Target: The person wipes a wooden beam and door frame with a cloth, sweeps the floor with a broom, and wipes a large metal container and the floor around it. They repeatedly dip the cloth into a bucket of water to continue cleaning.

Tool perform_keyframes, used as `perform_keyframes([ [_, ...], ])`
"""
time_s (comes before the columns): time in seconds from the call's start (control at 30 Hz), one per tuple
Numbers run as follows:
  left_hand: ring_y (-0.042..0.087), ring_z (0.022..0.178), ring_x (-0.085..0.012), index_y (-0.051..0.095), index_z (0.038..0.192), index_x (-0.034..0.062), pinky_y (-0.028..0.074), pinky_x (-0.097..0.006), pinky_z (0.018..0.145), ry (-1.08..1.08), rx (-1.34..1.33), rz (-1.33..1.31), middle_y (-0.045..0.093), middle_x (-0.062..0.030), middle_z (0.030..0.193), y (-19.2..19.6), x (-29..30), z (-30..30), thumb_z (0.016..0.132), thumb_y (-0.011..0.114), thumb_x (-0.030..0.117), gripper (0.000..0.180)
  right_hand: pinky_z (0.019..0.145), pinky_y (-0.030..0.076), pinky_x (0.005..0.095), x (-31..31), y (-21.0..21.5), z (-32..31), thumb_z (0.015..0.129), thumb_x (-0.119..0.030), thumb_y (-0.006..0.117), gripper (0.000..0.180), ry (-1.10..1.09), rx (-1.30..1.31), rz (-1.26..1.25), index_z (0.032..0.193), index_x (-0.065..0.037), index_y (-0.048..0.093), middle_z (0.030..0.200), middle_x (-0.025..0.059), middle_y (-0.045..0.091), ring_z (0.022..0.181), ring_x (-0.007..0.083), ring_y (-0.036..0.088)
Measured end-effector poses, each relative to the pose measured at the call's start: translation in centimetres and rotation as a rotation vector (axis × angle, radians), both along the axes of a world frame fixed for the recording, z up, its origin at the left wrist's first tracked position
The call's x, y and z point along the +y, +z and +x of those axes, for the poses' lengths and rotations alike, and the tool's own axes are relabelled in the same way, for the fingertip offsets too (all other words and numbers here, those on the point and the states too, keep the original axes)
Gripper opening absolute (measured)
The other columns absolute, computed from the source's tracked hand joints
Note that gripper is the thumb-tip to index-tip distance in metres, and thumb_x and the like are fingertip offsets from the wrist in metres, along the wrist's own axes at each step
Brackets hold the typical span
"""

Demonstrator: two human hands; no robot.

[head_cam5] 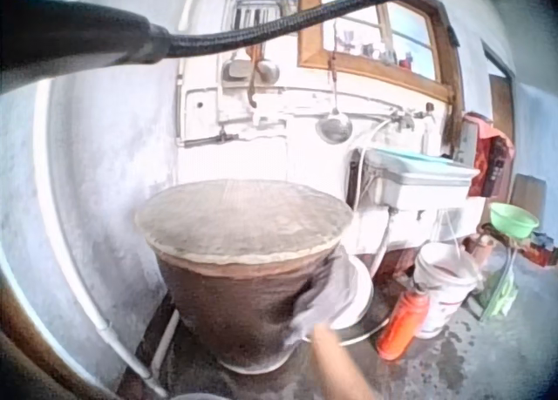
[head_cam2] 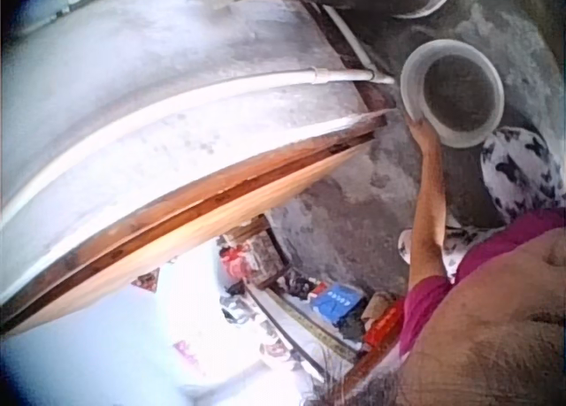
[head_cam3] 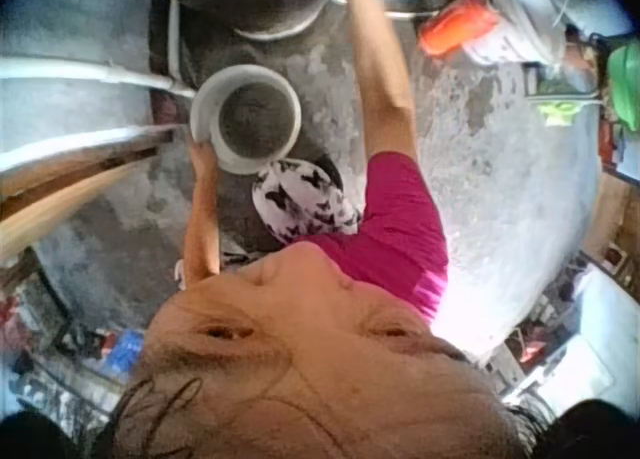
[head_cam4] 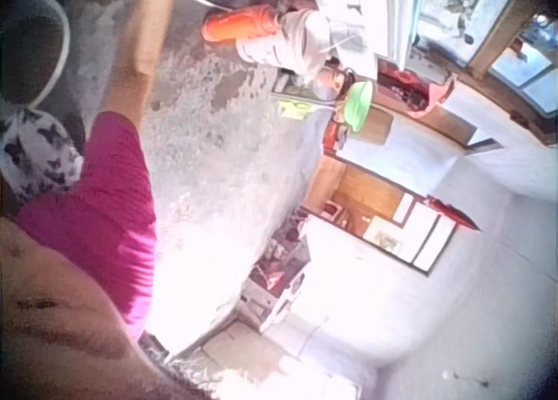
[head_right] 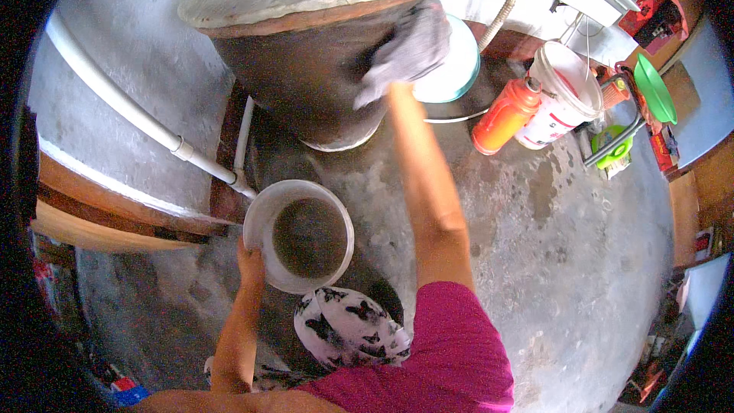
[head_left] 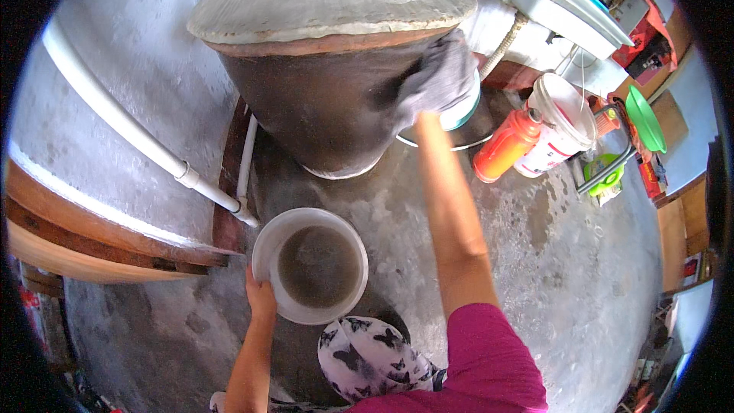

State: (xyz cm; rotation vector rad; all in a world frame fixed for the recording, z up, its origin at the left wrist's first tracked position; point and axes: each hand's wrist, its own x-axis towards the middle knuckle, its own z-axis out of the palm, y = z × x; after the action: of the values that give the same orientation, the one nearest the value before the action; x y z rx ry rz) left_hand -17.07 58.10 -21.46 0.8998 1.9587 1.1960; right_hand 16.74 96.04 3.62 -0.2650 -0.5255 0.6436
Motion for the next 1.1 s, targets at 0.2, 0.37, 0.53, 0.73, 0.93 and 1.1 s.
perform_keyframes([
  [0.2,0.056,0.119,-0.026,0.046,0.141,0.0003,0.041,-0.036,0.105,0.054,-0.151,-0.053,0.06,-0.0155,0.128,2.5,0.6,2.5,0.088,0.043,-0.007,0.054,0.107,0.032,0.0444,-8.6,-0.4,-9.3,0.078,-0.004,0.065,0.034,-0.911,-0.862,-0.18,0.107,-0.02,0.073,0.116,0.0041,0.054,0.126,0.0334,0.039],
  [0.37,0.058,0.112,-0.0244,0.049,0.137,0.0004,0.044,-0.035,0.1,0.051,-0.148,-0.049,0.062,-0.0136,0.124,2.6,0.1,1.7,0.086,0.044,-0.006,0.052,0.104,0.035,0.0432,-8.1,-1.4,-4.5,0.068,-0.012,0.072,0.038,-1.019,-1.28,0.252,0.101,-0.032,0.077,0.116,-0.0001,0.053,0.124,0.0317,0.04],
  [0.53,0.059,0.112,-0.0246,0.049,0.137,0.0005,0.044,-0.035,0.099,0.003,-0.144,-0.038,0.062,-0.0128,0.124,1.4,-0.4,0.0,0.084,0.043,-0.004,0.054,0.104,0.039,0.0467,-2.7,-4.4,4.4,0.066,0.002,0.064,0.054,-0.827,-1.248,-0.032,0.114,-0.023,0.073,0.118,0.0125,0.057,0.116,0.0373,0.047],
  [0.73,0.056,0.119,-0.026,0.045,0.143,0.0031,0.042,-0.037,0.104,0.057,-0.181,-0.048,0.059,-0.0135,0.129,1.4,-0.9,0.4,0.085,0.043,-0.003,0.059,0.085,0.056,0.0324,6.6,-3.8,12.1,0.102,-0.027,0.057,0.035,-0.282,-0.721,-0.003,0.124,0.0,0.054,0.107,0.0075,0.066,0.096,0.021,0.067],
  [0.93,0.055,0.122,-0.027,0.042,0.147,0.005,0.041,-0.039,0.106,0.148,-0.191,-0.155,0.057,-0.0133,0.134,4.4,-0.4,2.9,0.086,0.043,-0.001,0.061,0.114,0.033,0.0368,9.4,-1.1,8.8,0.105,-0.024,0.043,0.045,-0.523,-0.744,-0.084,0.14,0.005,0.047,0.139,0.022,0.054,0.132,0.0305,0.049],
  [1.1,0.055,0.12,-0.0266,0.043,0.147,0.0063,0.042,-0.04,0.105,0.112,-0.224,-0.151,0.057,-0.0117,0.135,2.6,-1.5,0.9,0.087,0.043,0.0,0.06,0.106,0.043,0.04,8.9,-14.1,4.7,0.103,-0.019,0.05,0.042,-0.464,-0.527,-0.114,0.138,0.004,0.046,0.13,0.0177,0.057,0.124,0.0298,0.053],
])
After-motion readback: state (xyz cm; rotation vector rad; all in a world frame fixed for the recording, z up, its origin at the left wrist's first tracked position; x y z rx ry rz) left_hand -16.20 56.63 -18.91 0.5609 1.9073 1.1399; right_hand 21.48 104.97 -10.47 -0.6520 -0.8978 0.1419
